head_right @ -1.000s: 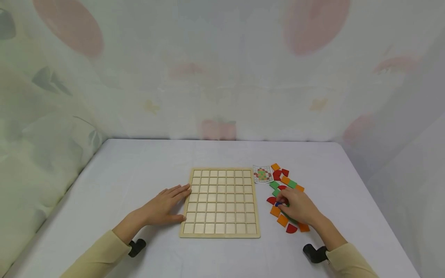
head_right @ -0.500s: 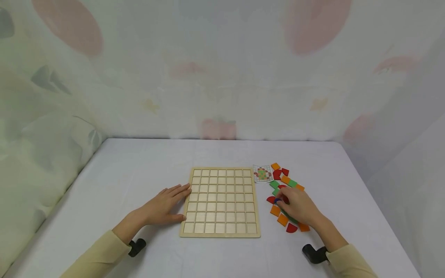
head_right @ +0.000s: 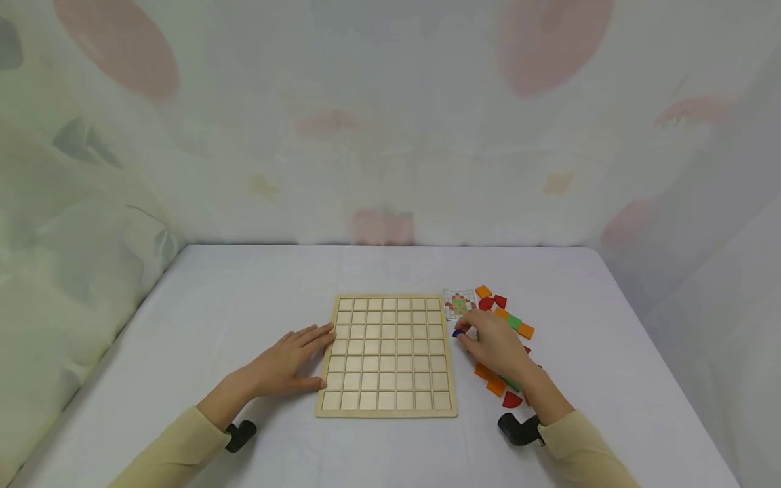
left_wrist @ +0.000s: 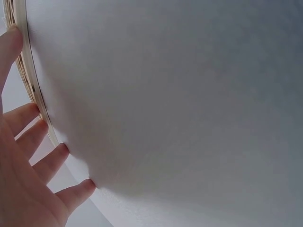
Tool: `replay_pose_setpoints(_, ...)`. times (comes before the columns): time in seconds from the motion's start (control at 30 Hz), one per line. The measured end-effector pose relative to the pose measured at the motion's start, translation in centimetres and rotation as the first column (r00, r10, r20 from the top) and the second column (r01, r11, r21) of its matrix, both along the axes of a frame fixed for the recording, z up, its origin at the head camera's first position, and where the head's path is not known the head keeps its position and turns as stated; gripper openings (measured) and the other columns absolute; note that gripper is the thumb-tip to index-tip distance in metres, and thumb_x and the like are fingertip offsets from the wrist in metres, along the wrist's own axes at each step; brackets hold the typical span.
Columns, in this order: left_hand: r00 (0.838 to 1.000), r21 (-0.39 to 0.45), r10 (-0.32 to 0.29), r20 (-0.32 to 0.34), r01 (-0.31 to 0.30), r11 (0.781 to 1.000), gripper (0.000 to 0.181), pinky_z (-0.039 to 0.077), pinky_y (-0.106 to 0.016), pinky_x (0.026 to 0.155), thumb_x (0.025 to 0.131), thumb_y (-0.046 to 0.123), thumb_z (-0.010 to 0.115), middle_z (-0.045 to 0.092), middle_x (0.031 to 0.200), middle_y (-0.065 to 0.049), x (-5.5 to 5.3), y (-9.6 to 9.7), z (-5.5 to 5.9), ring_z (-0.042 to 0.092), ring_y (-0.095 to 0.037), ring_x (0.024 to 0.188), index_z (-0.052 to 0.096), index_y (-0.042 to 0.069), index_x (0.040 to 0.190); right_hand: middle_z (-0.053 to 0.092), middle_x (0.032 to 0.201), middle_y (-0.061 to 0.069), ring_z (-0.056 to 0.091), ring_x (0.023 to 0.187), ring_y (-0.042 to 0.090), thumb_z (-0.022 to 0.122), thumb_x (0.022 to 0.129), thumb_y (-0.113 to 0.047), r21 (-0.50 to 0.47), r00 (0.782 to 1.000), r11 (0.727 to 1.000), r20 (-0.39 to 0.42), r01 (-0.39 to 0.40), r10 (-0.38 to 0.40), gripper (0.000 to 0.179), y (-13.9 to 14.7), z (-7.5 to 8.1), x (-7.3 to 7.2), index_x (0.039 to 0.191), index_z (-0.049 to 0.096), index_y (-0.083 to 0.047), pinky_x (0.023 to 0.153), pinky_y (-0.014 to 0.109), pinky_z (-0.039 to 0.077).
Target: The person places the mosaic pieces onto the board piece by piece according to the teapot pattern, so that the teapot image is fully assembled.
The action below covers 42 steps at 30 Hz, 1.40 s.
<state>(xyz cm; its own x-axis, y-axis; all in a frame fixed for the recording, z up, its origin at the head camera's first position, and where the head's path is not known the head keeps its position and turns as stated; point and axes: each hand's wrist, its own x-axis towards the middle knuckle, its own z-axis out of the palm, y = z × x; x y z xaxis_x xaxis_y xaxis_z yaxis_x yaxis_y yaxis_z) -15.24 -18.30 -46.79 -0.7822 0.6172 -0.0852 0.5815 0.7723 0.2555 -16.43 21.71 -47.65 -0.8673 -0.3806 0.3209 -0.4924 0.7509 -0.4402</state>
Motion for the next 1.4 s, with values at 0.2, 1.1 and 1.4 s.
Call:
replay_pose_setpoints(0.2,1.0,0.012,-0.007,-0.008,0.007,1.0,0.081,0.026,-0.062,0.101,0.081,0.051,0.063,0.024,0.152,-0.005,0.0,-0.1,0.1,0.026,-0.034,0.136,0.031,0.012,0.144,0.062,0.084,-0.005,0.048,0.07,0.01,0.072,0.079,-0.011,-0.012,1.0,1.0,0.006,0.01,-0.01,0.013,-2.7,0.5,-1.3,0.09,0.066,-0.014,0.06,0.022,0.042)
replay_pose_setpoints(1.1,0.999,0.005,-0.001,-0.035,0.001,1.0,0.084,0.026,-0.063,0.101,0.079,0.052,0.064,0.025,0.152,-0.004,0.3,-0.2,-0.1,0.027,-0.034,0.136,0.03,0.012,0.145,0.062,0.088,-0.001,0.055,0.074,0.014,0.064,0.085,-0.017,-0.048,0.992,0.998,0.124,0.037,-0.031,0.009,-11.5,0.3,-6.0,0.092,0.067,-0.013,0.066,0.03,0.046)
replay_pose_setpoints(1.4,0.999,0.014,-0.009,-0.035,0.01,1.0,0.083,0.026,-0.064,0.1,0.08,0.051,0.064,0.025,0.152,-0.005,0.4,0.0,0.0,0.027,-0.035,0.135,0.03,0.012,0.145,0.062,0.087,0.0,0.057,0.078,0.017,0.064,0.085,-0.014,-0.042,0.991,0.998,0.127,0.045,-0.039,0.01,-12.6,-0.1,-6.6,0.094,0.067,-0.011,0.068,0.032,0.048)
